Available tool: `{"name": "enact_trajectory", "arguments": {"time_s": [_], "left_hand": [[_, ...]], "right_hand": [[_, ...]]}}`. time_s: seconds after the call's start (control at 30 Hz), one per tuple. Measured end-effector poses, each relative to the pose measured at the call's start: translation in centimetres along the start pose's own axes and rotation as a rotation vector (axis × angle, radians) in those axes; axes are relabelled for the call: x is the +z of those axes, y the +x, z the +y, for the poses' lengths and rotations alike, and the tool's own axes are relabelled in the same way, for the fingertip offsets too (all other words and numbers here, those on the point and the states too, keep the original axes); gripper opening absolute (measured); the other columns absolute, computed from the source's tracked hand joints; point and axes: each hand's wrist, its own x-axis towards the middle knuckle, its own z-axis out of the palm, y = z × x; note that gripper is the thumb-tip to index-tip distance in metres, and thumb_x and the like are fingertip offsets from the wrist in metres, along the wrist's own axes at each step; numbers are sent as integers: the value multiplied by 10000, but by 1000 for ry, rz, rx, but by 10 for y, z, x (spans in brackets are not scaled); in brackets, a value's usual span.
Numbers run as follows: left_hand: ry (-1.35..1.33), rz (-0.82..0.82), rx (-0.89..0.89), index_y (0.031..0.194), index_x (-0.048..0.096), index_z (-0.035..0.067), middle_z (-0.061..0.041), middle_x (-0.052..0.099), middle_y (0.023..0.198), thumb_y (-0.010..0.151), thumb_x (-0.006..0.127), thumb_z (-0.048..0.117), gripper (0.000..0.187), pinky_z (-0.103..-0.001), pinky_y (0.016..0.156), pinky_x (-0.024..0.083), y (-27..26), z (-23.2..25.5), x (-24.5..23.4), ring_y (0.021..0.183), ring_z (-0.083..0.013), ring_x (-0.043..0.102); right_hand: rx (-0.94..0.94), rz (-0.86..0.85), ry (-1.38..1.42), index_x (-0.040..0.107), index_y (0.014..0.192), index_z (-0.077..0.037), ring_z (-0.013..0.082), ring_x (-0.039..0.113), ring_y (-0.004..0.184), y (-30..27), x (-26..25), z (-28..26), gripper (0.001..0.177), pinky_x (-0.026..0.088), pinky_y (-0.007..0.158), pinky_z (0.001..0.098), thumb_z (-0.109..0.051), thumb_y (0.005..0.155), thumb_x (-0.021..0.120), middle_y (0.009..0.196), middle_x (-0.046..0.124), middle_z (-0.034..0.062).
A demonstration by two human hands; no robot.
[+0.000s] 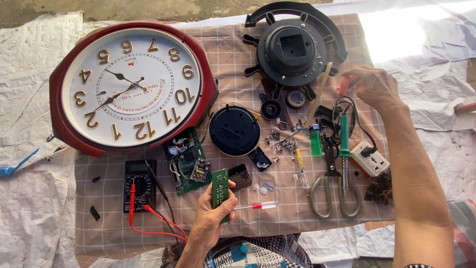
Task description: The person disassembles a small black electronic device, removes a green circuit board, and uses a screwdriver to manipulate components. They then reassemble the device by inserting the circuit board back into the casing and securing it with screws.
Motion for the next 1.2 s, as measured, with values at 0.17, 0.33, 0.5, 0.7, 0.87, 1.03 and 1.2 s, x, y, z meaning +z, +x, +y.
{"name": "enact_trajectory", "arguments": {"time_s": [0.17,0.33,0.5,0.7,0.87,1.03,1.2], "left_hand": [[-8,-3,-1,978,526,25,-32,482,632,745,636,39,257,-244,404,354,-1,1,1,434,-117,441],[-1,-22,8,987,520,27,-26,490,645,754,636,54,262,-245,413,372,-3,4,2,439,-114,450],[-21,-19,69,988,514,16,-13,506,641,755,635,73,269,-228,402,375,-7,12,4,445,-101,457],[-207,-52,48,1019,474,15,-12,494,647,741,652,93,339,-231,403,363,1,17,14,447,-95,461],[-128,-110,93,1000,487,9,-24,514,682,751,653,90,310,-191,392,393,4,15,29,473,-83,455],[8,-126,214,1008,483,36,43,464,682,785,632,154,294,-158,427,308,0,17,44,511,-36,374],[-255,-169,178,1038,449,-6,-29,452,674,804,449,521,577,-179,434,299,-3,26,42,507,-81,393]], "right_hand": [[-75,40,-8,643,1005,-245,255,602,795,-1,-1,-3,447,472,549,388,42,741,422,1113,609,-49],[-128,44,-42,651,1022,-222,207,609,731,2,2,-2,405,479,495,316,64,831,436,1084,627,-21],[-363,556,193,622,1111,147,378,561,1016,-15,-14,3,469,448,872,401,231,698,418,1102,597,286],[-479,59,801,472,1137,-66,93,632,643,-152,-40,-126,443,526,554,169,-244,738,546,1159,532,122],[-421,-398,823,459,1192,-135,112,567,606,-189,-44,-191,487,484,570,261,-444,849,304,1036,574,64],[-374,-517,883,612,1024,-130,127,653,641,-194,-37,-201,300,442,548,230,-280,844,425,797,696,7],[-241,-357,849,673,892,-120,57,375,373,-201,-41,-212,219,289,371,207,-190,796,489,707,707,-46]]}}
